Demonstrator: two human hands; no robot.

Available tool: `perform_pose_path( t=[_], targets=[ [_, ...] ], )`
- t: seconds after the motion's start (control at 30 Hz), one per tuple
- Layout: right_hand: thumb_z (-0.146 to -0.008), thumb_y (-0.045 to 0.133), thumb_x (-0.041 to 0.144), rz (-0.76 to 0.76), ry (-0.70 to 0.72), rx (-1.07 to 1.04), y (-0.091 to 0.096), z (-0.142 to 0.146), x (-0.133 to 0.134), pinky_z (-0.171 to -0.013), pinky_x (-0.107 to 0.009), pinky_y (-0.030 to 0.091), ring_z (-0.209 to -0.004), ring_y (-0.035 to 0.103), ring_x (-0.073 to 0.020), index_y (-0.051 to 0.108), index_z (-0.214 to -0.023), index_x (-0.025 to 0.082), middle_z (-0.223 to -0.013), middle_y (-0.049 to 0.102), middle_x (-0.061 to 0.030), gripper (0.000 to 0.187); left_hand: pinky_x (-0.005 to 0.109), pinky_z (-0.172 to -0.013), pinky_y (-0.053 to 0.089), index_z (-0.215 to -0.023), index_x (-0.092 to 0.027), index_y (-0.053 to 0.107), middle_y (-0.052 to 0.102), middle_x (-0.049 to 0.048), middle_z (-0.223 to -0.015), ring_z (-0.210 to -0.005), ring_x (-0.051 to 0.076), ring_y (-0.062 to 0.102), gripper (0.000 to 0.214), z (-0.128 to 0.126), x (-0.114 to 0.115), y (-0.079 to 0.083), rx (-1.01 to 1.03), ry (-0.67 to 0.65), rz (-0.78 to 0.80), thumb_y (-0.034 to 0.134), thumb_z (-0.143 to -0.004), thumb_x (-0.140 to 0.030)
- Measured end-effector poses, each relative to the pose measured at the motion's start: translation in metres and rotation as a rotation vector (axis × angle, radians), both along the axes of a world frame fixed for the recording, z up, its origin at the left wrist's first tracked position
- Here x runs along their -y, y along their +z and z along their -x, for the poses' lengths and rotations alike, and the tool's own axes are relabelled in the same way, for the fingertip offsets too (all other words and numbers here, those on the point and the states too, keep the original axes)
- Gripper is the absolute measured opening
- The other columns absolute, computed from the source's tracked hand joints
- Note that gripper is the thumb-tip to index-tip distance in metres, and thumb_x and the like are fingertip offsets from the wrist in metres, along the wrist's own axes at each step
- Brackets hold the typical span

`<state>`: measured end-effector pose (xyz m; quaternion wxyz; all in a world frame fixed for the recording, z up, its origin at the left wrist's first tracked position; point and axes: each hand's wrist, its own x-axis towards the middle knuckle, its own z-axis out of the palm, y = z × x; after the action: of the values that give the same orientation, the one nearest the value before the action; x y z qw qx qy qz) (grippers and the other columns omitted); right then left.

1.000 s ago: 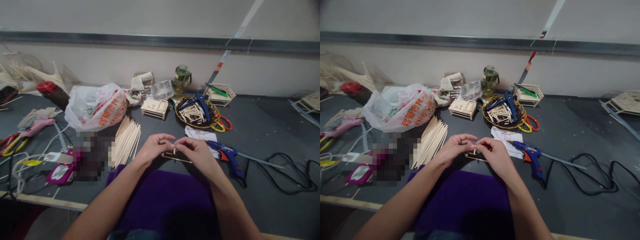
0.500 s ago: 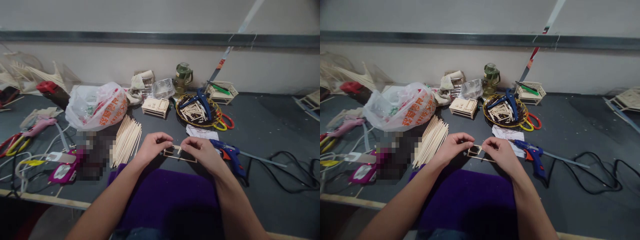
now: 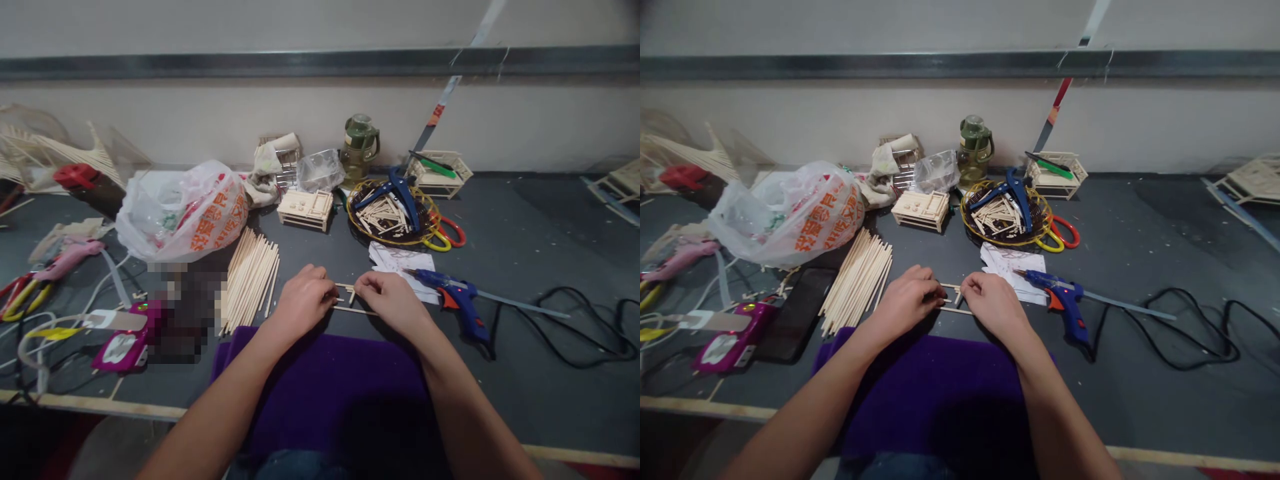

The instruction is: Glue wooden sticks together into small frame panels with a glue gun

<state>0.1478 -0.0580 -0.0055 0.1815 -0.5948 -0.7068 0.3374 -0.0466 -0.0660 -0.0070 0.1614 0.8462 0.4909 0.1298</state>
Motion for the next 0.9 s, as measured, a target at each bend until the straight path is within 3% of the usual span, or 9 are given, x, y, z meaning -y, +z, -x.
perform_pose_path(
  t=[0.9],
  targets=[
    [-0.089,0.045,0.029,-0.051,0.037,0.183,-0.001,0.012,0.003,-0.058,-0.025,0.032,-0.068,0.059,-0.0163,0.065,-0.079,0.021,-0.073,0.068,-0.0038,0.024,0.029,-0.068,0.037,-0.08,-0.021,0.071,0.06,0.0034,-0.077,-0.081,0.019,0.05,0.011,0.001,-0.004,-0.004,0.054,0.002,0.059,0.061,-0.082,-0.026]
  ],
)
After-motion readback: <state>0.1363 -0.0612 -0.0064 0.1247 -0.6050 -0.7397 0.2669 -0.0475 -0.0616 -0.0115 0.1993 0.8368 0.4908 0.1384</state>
